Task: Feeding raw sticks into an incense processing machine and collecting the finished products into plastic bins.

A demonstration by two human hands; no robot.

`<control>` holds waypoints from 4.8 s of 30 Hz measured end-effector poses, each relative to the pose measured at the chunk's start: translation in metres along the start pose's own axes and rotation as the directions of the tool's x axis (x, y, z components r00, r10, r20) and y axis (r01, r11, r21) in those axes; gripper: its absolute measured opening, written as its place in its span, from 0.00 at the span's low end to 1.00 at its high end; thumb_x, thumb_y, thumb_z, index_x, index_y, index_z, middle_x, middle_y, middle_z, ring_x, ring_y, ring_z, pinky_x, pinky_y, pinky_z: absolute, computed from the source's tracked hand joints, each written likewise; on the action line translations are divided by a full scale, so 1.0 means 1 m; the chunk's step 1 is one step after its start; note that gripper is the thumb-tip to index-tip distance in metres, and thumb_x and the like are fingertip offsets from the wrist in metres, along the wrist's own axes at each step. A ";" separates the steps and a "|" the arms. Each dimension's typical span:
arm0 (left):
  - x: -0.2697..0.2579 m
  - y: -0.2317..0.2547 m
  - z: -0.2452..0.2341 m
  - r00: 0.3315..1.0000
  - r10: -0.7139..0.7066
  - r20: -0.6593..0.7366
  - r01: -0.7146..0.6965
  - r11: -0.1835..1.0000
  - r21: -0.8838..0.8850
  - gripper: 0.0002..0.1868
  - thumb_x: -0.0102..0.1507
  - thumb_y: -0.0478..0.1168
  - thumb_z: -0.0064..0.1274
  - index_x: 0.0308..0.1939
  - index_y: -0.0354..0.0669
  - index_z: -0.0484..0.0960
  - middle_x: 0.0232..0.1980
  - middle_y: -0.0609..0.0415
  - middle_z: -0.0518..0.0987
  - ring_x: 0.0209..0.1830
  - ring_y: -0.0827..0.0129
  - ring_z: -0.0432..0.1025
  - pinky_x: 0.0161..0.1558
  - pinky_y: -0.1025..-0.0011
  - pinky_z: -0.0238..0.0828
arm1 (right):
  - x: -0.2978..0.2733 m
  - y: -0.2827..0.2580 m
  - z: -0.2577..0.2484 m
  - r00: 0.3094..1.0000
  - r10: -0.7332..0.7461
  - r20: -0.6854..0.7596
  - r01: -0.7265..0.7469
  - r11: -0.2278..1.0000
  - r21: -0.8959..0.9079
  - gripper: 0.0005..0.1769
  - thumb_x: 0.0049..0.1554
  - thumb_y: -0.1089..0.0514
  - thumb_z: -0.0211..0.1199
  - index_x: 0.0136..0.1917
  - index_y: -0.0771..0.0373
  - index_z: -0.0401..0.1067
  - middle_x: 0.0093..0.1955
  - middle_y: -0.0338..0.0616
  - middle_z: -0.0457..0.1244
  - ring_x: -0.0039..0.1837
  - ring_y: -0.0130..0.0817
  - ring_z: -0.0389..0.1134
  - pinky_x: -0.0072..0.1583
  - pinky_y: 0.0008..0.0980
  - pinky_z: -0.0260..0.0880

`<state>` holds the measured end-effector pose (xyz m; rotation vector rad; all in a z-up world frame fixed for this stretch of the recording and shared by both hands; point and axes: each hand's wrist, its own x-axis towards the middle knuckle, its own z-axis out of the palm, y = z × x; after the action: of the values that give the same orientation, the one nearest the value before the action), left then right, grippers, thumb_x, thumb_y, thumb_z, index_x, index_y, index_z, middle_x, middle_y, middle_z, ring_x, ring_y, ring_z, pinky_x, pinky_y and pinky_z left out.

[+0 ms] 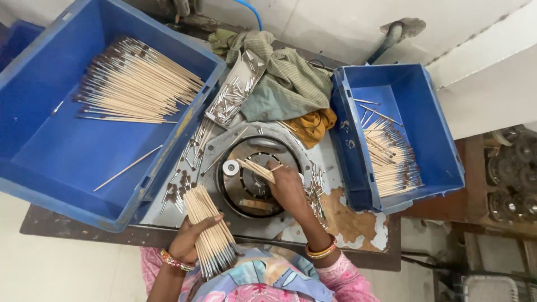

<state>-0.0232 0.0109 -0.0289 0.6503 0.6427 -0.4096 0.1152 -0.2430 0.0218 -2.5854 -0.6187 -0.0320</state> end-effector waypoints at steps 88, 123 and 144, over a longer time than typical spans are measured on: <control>-0.010 0.020 0.042 0.673 0.499 0.546 -0.739 0.422 0.525 0.21 0.54 0.31 0.65 0.50 0.33 0.82 0.46 0.45 0.86 0.43 0.67 0.81 0.45 0.70 0.80 | -0.032 -0.073 -0.045 0.985 -0.103 0.141 0.044 0.928 0.370 0.22 0.51 0.61 0.71 0.59 0.64 0.73 0.51 0.55 0.70 0.52 0.54 0.73 0.53 0.44 0.72; -0.014 0.016 0.064 0.933 0.090 0.349 -0.146 0.980 0.135 0.25 0.59 0.26 0.62 0.57 0.36 0.69 0.47 0.44 0.83 0.40 0.61 0.81 0.40 0.64 0.82 | -0.016 -0.034 -0.048 0.886 0.186 0.425 -0.439 0.633 0.638 0.14 0.60 0.50 0.69 0.43 0.65 0.77 0.33 0.35 0.69 0.34 0.18 0.64 0.35 0.22 0.62; 0.034 -0.020 -0.084 0.978 0.127 0.165 -0.189 0.871 0.453 0.21 0.69 0.35 0.51 0.64 0.30 0.68 0.46 0.39 0.77 0.50 0.55 0.78 0.52 0.53 0.79 | -0.105 0.069 -0.161 0.967 0.171 -0.190 -0.115 0.956 0.271 0.31 0.59 0.50 0.68 0.72 0.59 0.67 0.62 0.50 0.70 0.57 0.39 0.75 0.60 0.40 0.74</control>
<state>-0.0446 0.0472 -0.1114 1.1206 0.3588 -0.4528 0.0643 -0.4152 0.1200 -2.3267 -0.3305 -0.1664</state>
